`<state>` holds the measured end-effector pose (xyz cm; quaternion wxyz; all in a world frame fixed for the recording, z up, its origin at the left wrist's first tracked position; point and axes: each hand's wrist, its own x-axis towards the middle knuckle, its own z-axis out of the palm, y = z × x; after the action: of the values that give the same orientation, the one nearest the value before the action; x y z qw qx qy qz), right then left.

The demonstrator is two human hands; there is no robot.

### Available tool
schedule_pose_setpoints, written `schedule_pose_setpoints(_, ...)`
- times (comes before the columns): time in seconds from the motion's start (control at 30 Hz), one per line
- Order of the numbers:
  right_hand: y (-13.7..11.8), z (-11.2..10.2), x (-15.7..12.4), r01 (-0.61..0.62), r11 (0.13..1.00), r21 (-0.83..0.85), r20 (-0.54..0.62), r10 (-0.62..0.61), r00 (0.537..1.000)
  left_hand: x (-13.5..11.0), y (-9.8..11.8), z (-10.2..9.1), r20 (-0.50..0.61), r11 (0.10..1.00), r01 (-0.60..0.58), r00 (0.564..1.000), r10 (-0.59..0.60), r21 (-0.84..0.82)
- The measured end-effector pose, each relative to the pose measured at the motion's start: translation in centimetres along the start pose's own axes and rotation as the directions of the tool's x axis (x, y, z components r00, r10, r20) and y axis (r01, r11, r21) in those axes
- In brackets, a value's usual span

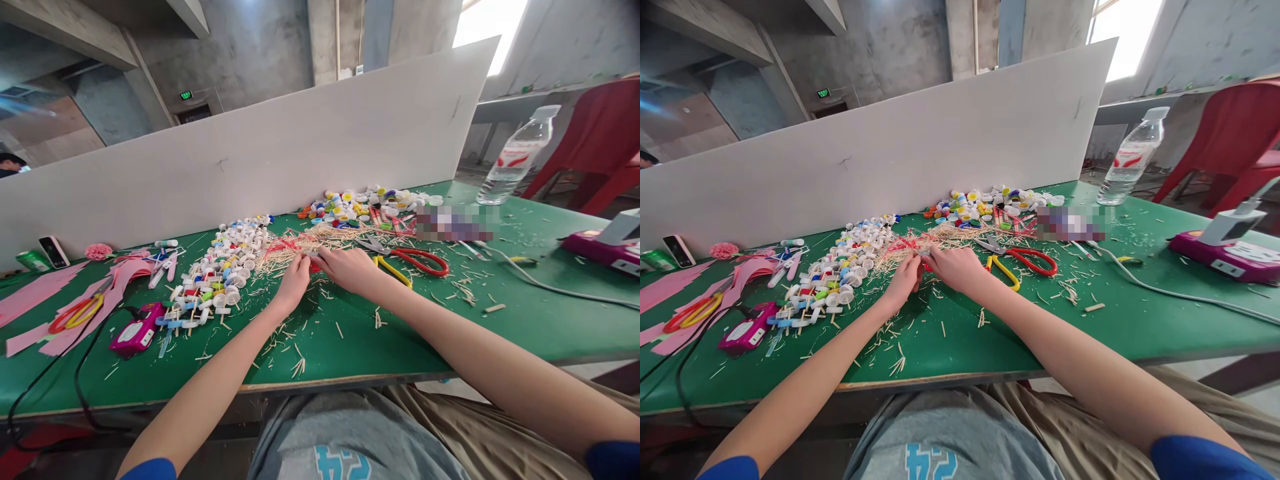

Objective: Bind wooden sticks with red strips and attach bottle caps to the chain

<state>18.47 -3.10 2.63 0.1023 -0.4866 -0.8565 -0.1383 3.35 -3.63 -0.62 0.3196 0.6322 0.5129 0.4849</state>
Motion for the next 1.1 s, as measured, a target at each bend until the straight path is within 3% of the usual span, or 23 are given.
schedule_pose_setpoints(0.23,0.2,0.0,0.1,-0.013,1.0,-0.002,0.01,0.013,1.0,0.0,0.7,0.0,0.173,0.976,0.137,0.979,-0.108,-0.168)
schedule_pose_setpoints(0.47,-0.1,-0.7,-0.1,-0.026,0.999,-0.037,0.044,0.027,0.999,0.2,0.2,0.3,0.107,0.998,-0.003,0.994,0.01,-0.067)
schedule_pose_setpoints(0.73,-1.5,-1.0,-0.4,-0.162,0.98,-0.113,0.071,0.17,0.983,0.2,0.1,0.1,0.092,1.0,-0.009,0.996,0.007,0.018)
schedule_pose_setpoints(0.97,-2.4,-0.7,-0.4,-0.205,0.972,-0.114,0.072,0.214,0.974,0.1,0.1,0.2,0.063,0.99,0.008,0.998,-0.017,0.141)
schedule_pose_setpoints(1.1,-2.0,-0.5,-0.2,-0.252,0.962,-0.103,0.062,0.26,0.964,-0.3,0.5,0.2,-0.016,0.97,0.003,1.0,0.0,0.242)
